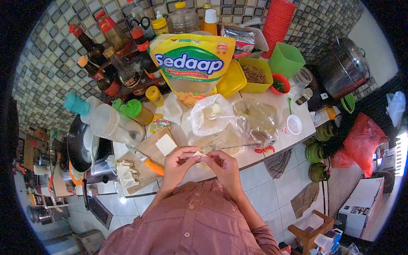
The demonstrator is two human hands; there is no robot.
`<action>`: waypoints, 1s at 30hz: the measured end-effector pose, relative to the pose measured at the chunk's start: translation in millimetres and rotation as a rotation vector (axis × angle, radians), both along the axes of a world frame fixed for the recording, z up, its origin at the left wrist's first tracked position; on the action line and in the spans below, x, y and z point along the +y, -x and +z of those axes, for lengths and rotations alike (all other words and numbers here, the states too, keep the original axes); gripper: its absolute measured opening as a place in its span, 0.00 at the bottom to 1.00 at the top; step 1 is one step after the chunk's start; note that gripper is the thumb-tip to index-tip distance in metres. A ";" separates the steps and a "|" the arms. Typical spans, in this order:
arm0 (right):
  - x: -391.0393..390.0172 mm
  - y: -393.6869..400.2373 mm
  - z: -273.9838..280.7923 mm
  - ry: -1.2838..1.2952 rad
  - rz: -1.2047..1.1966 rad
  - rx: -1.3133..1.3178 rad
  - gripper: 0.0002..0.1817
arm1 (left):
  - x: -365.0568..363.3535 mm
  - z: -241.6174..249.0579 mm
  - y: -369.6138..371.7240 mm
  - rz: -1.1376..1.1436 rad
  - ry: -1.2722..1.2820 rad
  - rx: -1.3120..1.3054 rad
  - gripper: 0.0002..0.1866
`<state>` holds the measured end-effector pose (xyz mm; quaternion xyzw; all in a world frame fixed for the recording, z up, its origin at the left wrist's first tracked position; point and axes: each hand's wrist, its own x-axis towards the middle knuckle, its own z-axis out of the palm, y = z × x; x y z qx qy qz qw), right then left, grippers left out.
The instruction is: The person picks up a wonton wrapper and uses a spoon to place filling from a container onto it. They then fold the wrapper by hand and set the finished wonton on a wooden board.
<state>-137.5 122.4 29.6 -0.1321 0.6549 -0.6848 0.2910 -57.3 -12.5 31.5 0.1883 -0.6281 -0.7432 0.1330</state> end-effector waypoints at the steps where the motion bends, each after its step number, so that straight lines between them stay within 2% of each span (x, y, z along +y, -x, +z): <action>1: 0.1 0.0 -0.9 0.000 0.000 0.000 0.07 | -0.3 0.0 -0.1 0.000 0.000 0.000 0.15; 10: -2.5 -3.1 7.5 -0.023 -0.003 -0.024 0.06 | 0.0 0.0 0.8 0.015 -0.128 0.047 0.15; 12: -2.2 -4.0 4.0 -0.024 -0.004 0.041 0.06 | -1.8 -1.1 -0.4 -0.035 -0.222 0.013 0.13; 15: -1.1 -4.5 0.2 -0.076 -0.006 0.104 0.05 | -4.3 -7.0 -2.2 -0.074 -0.185 -0.067 0.10; 21: -1.2 -4.3 -1.9 -0.027 -0.005 0.266 0.05 | -3.6 -1.4 -3.0 -0.062 -0.093 -0.021 0.06; 30: 0.4 -6.2 2.8 -0.029 -0.020 0.293 0.05 | -1.9 0.1 -4.0 -0.028 -0.067 0.047 0.07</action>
